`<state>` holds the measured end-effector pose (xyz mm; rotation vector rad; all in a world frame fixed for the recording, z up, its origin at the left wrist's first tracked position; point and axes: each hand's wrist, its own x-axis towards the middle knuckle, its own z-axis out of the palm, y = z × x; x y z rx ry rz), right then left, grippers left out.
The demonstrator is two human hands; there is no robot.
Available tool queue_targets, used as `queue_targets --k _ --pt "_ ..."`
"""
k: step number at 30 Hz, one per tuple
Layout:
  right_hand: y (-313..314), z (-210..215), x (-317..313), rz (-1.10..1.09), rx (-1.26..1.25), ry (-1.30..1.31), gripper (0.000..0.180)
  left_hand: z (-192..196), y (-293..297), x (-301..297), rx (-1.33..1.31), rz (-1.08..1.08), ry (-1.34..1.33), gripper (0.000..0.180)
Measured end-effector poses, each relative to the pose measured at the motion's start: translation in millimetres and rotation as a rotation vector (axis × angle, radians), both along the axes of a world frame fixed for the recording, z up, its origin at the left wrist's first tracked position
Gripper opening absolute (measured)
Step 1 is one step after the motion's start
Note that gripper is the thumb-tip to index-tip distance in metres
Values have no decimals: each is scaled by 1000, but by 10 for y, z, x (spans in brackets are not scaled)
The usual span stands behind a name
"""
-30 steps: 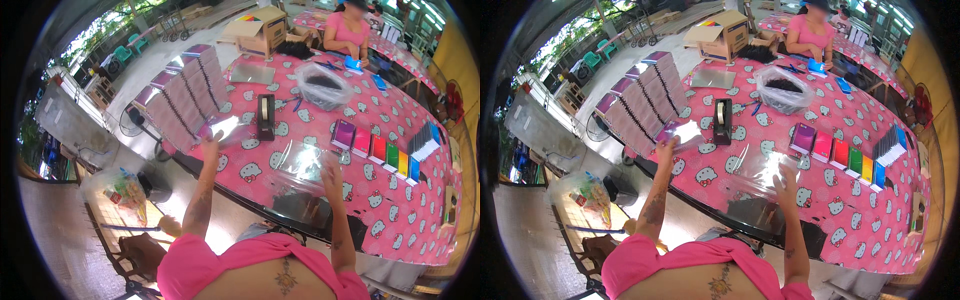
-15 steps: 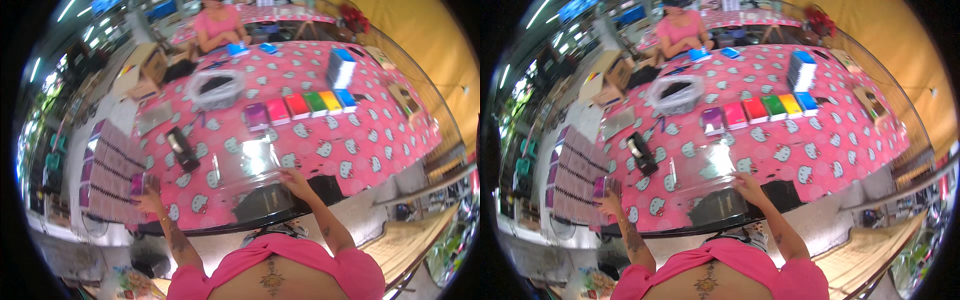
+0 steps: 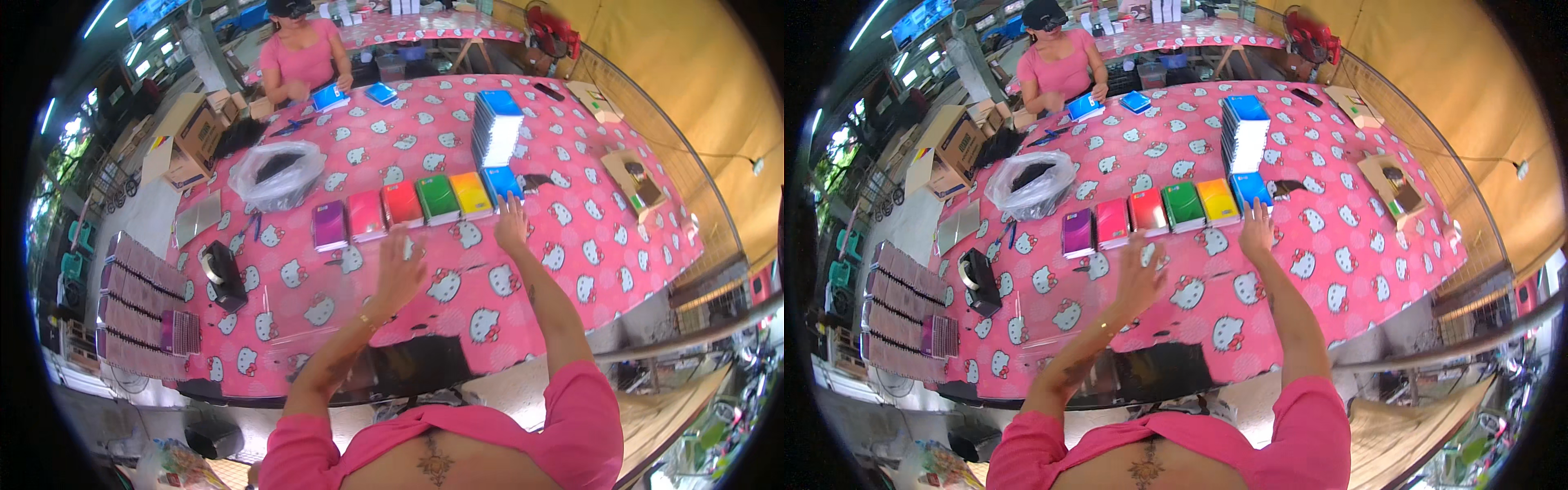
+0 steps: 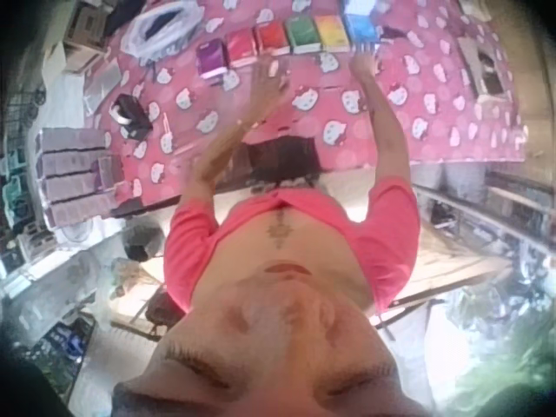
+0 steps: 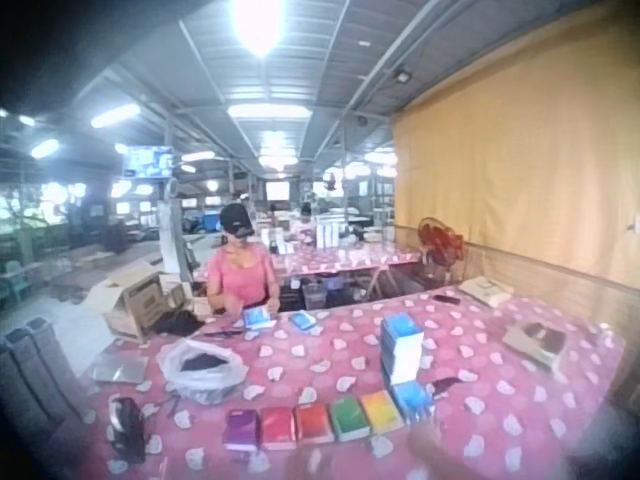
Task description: The person places notebooks into plastic sleeves, uses tape to seal them, and stacks the packaged notebooks.
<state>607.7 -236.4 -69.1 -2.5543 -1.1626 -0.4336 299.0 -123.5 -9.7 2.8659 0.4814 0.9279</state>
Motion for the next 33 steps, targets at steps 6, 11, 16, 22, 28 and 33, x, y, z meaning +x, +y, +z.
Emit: queue_targets --k 6,11,16,22,28,33 --pt "-144 67 702 199 -16 0 41 -327 229 1371 5 127 93 66" --pt "-760 296 -358 589 289 91 14 -395 443 1283 -5 122 332 58" --pt "-1215 143 -879 846 345 519 16 547 -225 1065 -137 59 86 40" --pt "108 470 -360 677 450 628 33 2 -697 960 -352 144 484 29" --pt "1155 -22 -475 856 295 175 44 -65 -154 1009 -629 371 381 32" --pt "1304 83 -796 958 258 47 39 -379 972 248 -26 579 -76 39"
